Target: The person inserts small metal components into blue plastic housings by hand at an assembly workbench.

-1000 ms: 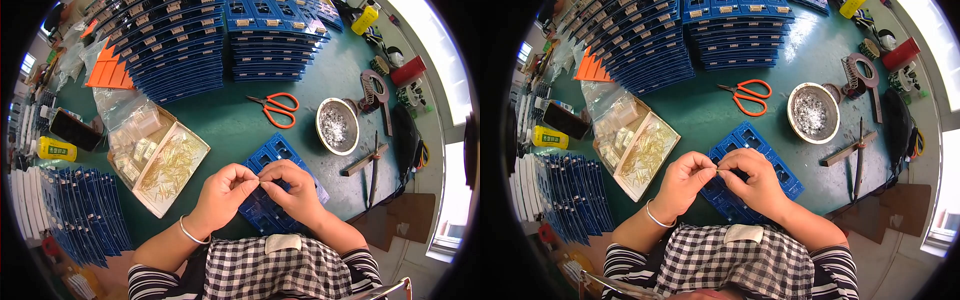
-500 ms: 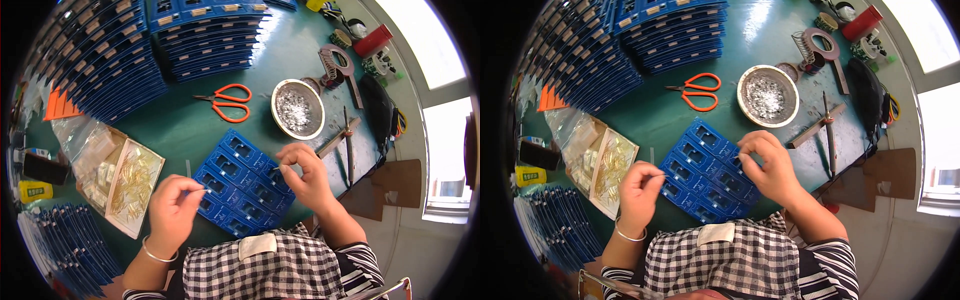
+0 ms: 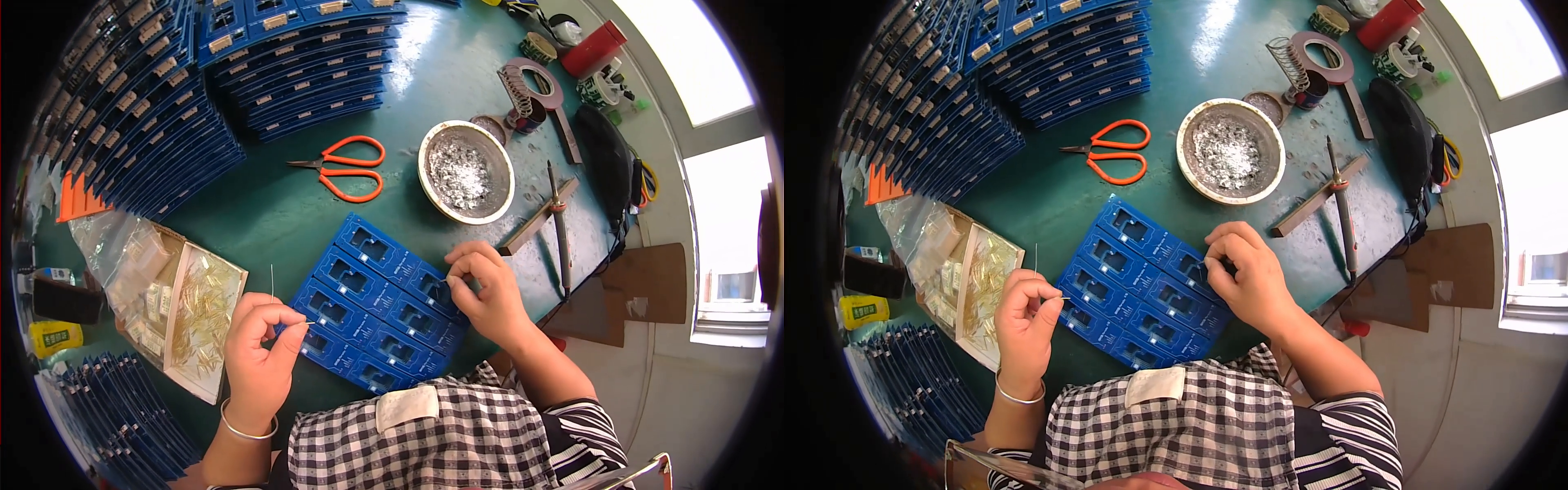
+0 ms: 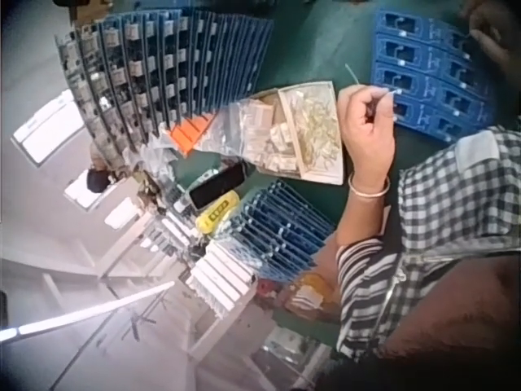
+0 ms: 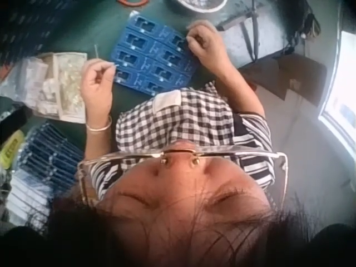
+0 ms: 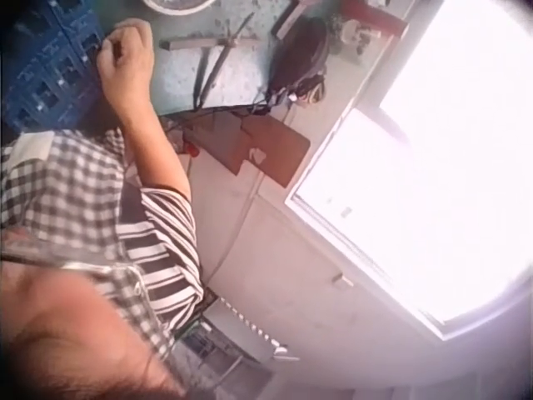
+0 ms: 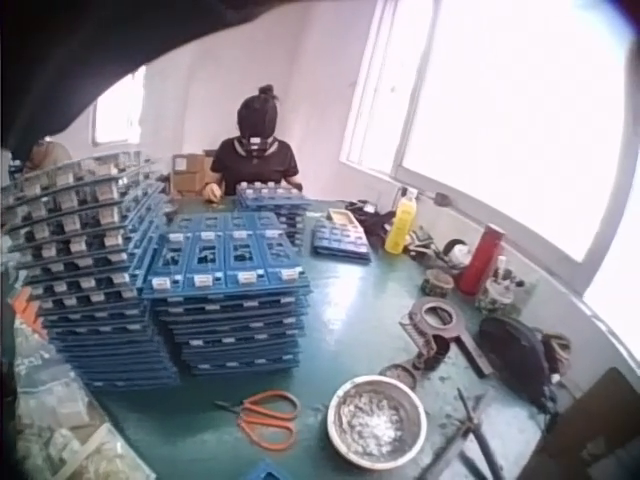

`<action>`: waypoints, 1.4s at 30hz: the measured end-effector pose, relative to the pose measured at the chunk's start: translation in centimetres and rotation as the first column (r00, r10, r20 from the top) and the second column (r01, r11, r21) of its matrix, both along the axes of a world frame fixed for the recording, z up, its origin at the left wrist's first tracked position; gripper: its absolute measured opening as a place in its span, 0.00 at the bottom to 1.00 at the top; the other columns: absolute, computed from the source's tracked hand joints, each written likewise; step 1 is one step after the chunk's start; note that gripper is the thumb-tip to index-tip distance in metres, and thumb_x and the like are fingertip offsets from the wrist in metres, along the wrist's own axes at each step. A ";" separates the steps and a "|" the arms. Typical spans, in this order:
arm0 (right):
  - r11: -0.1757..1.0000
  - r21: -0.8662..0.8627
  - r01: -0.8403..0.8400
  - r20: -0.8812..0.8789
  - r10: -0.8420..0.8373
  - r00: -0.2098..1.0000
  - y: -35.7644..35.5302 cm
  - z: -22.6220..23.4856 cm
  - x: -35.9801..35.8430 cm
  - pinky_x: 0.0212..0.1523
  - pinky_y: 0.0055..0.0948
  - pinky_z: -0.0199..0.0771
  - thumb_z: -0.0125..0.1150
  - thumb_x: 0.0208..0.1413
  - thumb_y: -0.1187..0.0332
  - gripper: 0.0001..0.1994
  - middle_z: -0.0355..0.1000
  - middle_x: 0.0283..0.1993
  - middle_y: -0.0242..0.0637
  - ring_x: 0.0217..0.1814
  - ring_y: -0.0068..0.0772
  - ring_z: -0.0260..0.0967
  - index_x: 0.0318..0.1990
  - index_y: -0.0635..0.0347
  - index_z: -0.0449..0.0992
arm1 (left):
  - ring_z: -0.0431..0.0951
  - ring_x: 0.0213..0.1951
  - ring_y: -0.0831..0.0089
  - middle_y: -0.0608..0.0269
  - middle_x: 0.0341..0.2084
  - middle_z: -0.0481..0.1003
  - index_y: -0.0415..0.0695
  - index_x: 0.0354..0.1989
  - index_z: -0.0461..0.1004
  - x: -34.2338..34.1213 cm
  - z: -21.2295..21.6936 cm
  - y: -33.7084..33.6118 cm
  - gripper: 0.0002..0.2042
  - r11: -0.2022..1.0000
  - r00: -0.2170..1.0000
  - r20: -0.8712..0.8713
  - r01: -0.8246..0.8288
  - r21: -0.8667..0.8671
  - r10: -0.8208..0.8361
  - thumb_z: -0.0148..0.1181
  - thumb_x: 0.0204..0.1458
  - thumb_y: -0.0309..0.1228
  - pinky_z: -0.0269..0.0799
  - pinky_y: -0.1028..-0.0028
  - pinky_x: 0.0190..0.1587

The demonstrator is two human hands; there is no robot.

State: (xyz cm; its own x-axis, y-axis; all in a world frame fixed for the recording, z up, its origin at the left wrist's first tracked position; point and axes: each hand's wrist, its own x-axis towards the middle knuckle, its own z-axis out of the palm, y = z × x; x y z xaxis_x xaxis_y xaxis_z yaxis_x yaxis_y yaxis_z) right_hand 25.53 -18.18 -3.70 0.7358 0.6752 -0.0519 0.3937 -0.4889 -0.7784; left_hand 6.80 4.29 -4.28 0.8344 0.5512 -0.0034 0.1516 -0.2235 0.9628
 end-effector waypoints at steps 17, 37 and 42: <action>0.996 -0.004 -0.087 0.256 0.085 0.963 0.2 -0.6 -0.7 0.42 0.35 0.72 0.60 0.46 0.80 0.06 0.70 0.40 0.43 0.42 0.44 0.71 0.31 0.63 0.71 | 0.65 0.29 0.79 0.64 0.32 0.70 0.41 0.32 0.75 0.3 0.0 -0.5 0.05 0.999 0.999 -0.012 0.034 0.019 -0.034 0.64 0.48 0.23 0.61 0.80 0.30; 0.959 -0.215 -0.184 0.567 0.276 0.776 0.8 -0.1 -1.7 0.43 0.35 0.68 0.61 0.40 0.76 0.09 0.70 0.40 0.38 0.41 0.39 0.68 0.32 0.59 0.71 | 0.69 0.30 0.78 0.64 0.32 0.70 0.41 0.32 0.76 0.4 0.0 -0.5 0.04 0.999 0.999 0.014 0.037 0.020 -0.038 0.64 0.48 0.23 0.63 0.80 0.31; 0.904 -0.403 -0.145 0.652 0.394 0.648 -0.4 1.4 -1.2 0.46 0.38 0.65 0.66 0.42 0.67 0.17 0.72 0.50 0.37 0.45 0.37 0.69 0.43 0.58 0.76 | 0.70 0.29 0.76 0.63 0.31 0.73 0.41 0.32 0.77 0.3 1.0 -0.7 0.04 0.996 0.996 0.050 0.072 -0.044 -0.070 0.65 0.48 0.24 0.64 0.79 0.30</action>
